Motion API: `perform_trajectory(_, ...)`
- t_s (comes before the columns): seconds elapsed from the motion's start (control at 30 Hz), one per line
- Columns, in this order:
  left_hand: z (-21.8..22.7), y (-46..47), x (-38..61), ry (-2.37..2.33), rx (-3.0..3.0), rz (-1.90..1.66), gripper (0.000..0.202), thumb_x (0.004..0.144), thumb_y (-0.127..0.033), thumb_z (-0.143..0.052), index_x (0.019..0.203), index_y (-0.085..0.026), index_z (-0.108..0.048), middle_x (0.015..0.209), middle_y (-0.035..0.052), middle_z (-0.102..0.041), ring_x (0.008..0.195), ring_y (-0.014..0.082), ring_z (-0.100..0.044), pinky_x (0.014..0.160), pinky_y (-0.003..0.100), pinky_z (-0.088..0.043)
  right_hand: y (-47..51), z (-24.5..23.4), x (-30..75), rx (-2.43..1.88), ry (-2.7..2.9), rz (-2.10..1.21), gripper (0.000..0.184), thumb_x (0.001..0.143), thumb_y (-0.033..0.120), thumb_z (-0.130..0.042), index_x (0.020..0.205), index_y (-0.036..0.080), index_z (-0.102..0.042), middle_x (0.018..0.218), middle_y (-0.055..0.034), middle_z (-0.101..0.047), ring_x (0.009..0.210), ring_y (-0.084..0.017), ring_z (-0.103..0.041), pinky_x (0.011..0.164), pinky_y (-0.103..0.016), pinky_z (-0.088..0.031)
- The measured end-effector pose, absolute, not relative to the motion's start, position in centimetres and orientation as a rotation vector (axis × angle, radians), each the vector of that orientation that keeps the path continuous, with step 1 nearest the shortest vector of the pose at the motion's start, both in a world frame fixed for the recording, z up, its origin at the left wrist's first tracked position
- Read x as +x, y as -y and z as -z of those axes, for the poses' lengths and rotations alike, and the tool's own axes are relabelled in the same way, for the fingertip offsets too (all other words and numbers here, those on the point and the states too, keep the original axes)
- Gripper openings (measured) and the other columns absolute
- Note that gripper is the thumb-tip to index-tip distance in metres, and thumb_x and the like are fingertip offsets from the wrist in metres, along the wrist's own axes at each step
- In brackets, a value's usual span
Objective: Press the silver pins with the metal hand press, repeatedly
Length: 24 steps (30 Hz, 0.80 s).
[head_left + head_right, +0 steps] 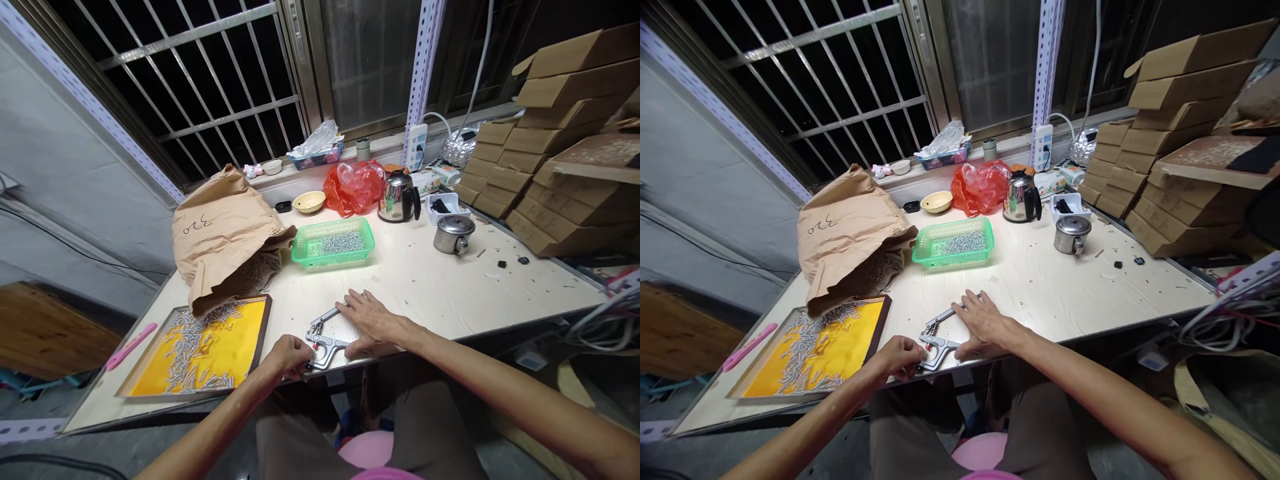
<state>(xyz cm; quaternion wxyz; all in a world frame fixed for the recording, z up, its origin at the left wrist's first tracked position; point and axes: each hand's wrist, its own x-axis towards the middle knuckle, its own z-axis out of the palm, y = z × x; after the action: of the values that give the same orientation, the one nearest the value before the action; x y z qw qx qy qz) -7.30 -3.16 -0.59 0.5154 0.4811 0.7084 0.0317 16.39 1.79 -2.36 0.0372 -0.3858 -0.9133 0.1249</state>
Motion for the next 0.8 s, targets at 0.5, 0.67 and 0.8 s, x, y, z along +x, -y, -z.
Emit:
perform_trajectory(0.5,0.8,3.6,-7.3,-1.690,1.175,-0.157,0.022,0.064,-0.033,-0.063,0.063,-0.013,-0.055,0.050,-0.0025,-0.047,0.048,0.0109,-0.046,0.042,0.017,-0.038,0.8,1.4,15.8,-1.283,2.685,-0.265,0.087,0.066,0.048,-0.083,0.133,0.012,-0.041,0.106,-0.0135,-0.053,0.098,-0.031,-0.045,0.088,-0.042,-0.034)
perform_trajectory(0.67,0.9,3.7,-7.2,-1.717,1.145,-0.138,0.030,0.064,-0.039,-0.067,0.061,-0.014,-0.051,0.049,-0.0029,-0.046,0.047,0.0109,-0.045,0.042,0.018,-0.037,1.5,1.4,15.8,-1.264,2.639,-0.260,0.069,0.069,0.043,-0.084,0.122,0.014,-0.049,0.099,-0.0094,-0.055,0.094,-0.028,-0.046,0.086,-0.040,-0.032)
perform_trajectory(0.8,0.5,3.6,-7.0,-1.719,1.140,-0.092,0.028,0.070,-0.037,-0.064,0.063,-0.014,-0.051,0.047,-0.0031,-0.045,0.046,0.0115,-0.044,0.044,0.019,-0.037,2.1,1.0,15.8,-1.255,2.632,-0.270,0.055,0.071,0.037,-0.084,0.110,0.014,-0.052,0.096,-0.0075,-0.055,0.091,-0.026,-0.047,0.082,-0.036,-0.034)
